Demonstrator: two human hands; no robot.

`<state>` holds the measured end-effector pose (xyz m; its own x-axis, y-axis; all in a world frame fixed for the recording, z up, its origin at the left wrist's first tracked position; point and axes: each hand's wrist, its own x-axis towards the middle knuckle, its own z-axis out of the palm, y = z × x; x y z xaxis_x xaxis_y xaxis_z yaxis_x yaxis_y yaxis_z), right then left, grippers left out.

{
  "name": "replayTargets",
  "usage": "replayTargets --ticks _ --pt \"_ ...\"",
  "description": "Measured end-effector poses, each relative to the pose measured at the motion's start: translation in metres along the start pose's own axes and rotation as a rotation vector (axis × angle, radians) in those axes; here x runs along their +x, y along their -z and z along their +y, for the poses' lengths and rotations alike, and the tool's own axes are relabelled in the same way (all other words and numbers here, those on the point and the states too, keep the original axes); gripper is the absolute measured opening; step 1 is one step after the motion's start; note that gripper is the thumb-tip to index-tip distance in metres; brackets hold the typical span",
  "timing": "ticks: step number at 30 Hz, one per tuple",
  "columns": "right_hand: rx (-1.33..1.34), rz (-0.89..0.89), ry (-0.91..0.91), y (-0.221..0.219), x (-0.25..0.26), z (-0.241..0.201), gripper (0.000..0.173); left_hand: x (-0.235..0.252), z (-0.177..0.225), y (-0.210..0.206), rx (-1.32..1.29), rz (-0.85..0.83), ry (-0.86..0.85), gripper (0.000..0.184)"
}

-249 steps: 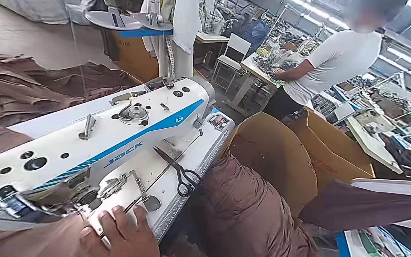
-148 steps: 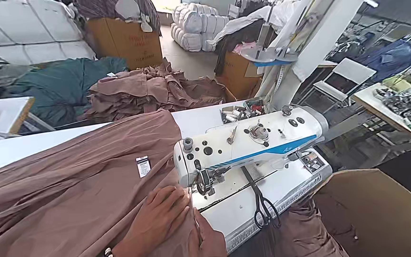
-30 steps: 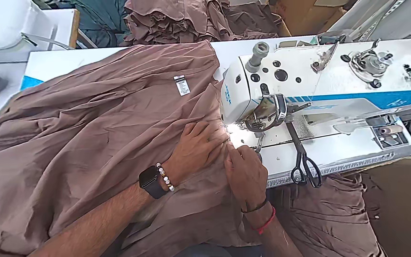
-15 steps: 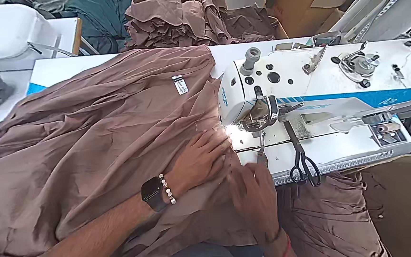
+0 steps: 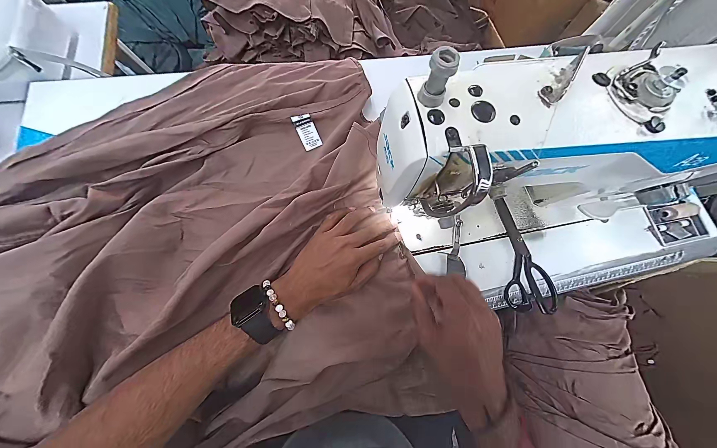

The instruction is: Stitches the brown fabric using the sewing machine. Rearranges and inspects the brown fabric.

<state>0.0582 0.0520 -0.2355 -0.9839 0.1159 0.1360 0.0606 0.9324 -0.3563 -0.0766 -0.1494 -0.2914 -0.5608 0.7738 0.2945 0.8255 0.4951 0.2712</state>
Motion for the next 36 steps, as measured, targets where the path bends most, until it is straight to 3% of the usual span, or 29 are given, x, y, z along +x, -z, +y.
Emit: replayTargets --ticks 3,5,8,17,23,31,33,36 --pt "0.037 0.119 -0.038 -0.036 0.032 0.001 0.034 0.001 -0.002 0.0 0.021 0.012 -0.006 0.041" --pt "0.003 0.187 -0.012 -0.049 0.031 0.002 0.027 0.001 -0.002 0.0 0.048 0.012 0.003 0.042" --pt "-0.043 0.25 0.066 -0.056 0.016 0.003 0.029 0.002 -0.002 0.001 0.044 0.007 0.016 0.041" --pt "-0.109 0.159 0.131 -0.049 0.015 0.003 0.037 0.004 -0.006 0.005 0.03 -0.01 -0.033 0.039" --pt "-0.179 0.076 0.107 -0.042 0.043 -0.006 0.039 0.017 -0.024 0.009 0.083 0.034 -0.041 0.034" --pt "-0.232 0.052 0.064 -0.05 0.075 -0.018 0.033 0.047 -0.086 0.027 0.148 0.028 -0.346 0.029" --pt "-0.215 0.079 0.05 -0.053 0.076 -0.017 0.032 0.04 -0.06 0.038 0.257 -0.052 -0.208 0.026" --pt "-0.135 0.186 -0.014 -0.06 0.068 -0.015 0.032 -0.001 0.026 0.047 0.4 -0.133 0.322 0.034"
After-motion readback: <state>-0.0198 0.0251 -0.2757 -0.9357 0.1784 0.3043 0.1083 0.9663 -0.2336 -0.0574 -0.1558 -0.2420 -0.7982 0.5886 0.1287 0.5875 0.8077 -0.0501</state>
